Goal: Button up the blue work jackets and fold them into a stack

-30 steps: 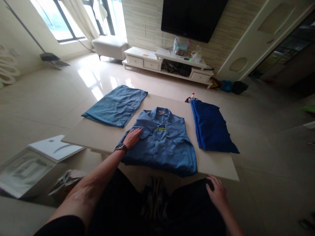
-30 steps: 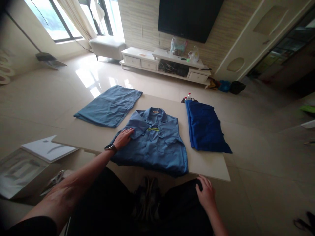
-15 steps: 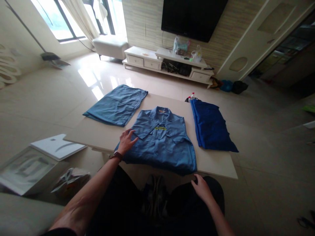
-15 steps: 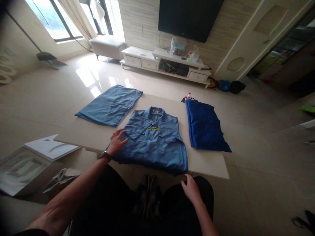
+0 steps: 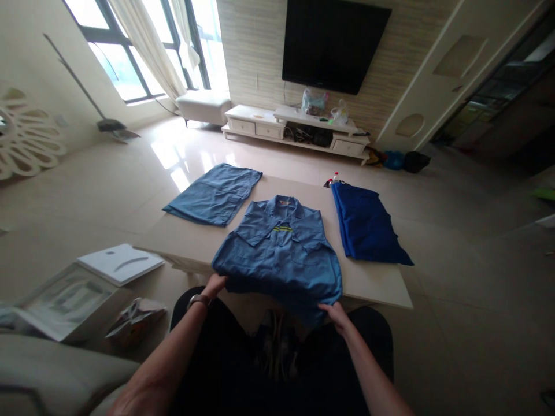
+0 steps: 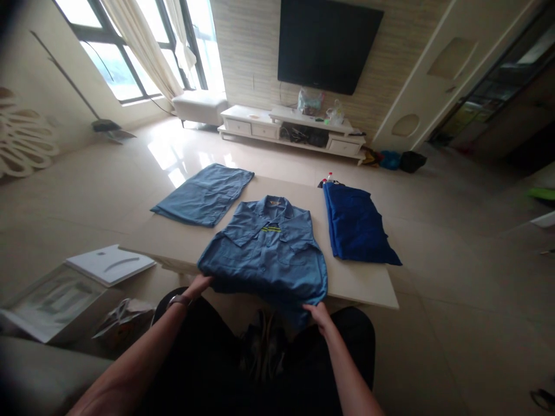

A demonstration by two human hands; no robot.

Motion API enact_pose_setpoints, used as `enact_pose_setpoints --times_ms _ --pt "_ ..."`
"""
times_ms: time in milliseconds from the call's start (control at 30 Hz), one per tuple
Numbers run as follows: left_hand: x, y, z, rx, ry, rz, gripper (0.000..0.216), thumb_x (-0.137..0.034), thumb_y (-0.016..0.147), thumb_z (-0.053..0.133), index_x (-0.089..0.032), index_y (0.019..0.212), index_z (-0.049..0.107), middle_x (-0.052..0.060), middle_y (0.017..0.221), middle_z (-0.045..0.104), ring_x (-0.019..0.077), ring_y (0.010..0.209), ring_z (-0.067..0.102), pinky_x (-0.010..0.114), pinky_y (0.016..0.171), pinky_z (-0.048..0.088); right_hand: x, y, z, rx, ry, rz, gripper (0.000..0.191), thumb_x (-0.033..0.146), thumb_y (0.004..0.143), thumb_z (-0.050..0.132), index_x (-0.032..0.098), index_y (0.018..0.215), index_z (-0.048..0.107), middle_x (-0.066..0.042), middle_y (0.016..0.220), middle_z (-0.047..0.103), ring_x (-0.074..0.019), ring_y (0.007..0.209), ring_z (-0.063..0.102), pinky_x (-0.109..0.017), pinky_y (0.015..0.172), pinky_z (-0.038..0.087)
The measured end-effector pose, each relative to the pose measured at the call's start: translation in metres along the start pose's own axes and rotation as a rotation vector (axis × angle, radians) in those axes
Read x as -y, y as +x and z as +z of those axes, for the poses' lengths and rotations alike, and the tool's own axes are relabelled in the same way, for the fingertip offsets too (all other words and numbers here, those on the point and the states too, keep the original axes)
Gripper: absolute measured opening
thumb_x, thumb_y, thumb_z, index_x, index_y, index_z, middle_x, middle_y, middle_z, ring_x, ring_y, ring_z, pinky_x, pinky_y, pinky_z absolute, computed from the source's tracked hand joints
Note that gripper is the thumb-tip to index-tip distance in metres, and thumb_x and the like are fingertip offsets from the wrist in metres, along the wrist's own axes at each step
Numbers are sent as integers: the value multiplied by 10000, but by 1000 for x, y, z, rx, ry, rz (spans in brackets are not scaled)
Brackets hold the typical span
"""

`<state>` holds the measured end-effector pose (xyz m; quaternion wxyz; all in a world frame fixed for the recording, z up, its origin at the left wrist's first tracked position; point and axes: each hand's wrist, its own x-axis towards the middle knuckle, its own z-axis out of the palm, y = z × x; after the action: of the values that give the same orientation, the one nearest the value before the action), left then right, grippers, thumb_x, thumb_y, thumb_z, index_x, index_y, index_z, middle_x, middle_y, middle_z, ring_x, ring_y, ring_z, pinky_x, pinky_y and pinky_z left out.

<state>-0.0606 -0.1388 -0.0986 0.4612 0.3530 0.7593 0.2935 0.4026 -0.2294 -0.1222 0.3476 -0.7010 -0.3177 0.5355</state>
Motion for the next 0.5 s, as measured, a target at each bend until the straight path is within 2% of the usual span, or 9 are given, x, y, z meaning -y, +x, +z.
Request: enact_pose_setpoints --times_ms 67,167,233,333,400,500 --pt "-12 -3 -14 13 -56 5 250 -315 701 769 -139 854 681 103 769 733 318 866 738 392 783 607 14 -11 -13 14 83 -25 511 449 468 881 188 889 755 -87 910 811 -364 1027 746 -515 1043 526" --pt "-23 -20 -35 2 -225 54 325 -464 803 696 -182 961 659 52 848 738 217 834 735 316 759 608 33 -36 -34 44 299 -72 551 595 642 804 224 1043 731 -72 1012 808 -327 1093 733 -489 1016 556" --pt "-20 -41 -42 127 -326 11 372 -512 810 696 -204 1014 655 50 915 751 211 862 742 315 768 613 37 -53 -40 117 346 -32 548 609 694 780 236 1091 712 -72 1048 802 -315 1103 732 -481 996 572" --pt "-4 -76 -43 365 -295 -138 435 -386 652 862 -206 1001 675 79 947 774 282 895 757 377 793 628 33 -73 -36 242 242 56 589 435 575 908 190 1074 714 -98 1038 801 -326 1050 748 -470 981 579" --pt "6 -93 -44 362 -283 -191 449 -287 593 882 -211 988 684 82 945 784 311 900 762 404 810 629 31 -80 -34 208 216 48 609 363 514 933 168 1049 716 -105 1017 802 -324 997 757 -449 945 593" --pt "12 -105 -54 258 -312 -211 392 -289 617 845 -226 977 703 73 941 794 320 886 768 410 790 632 35 -83 -42 8 282 46 558 382 528 906 184 1006 698 -78 936 800 -286 862 762 -391 796 620"
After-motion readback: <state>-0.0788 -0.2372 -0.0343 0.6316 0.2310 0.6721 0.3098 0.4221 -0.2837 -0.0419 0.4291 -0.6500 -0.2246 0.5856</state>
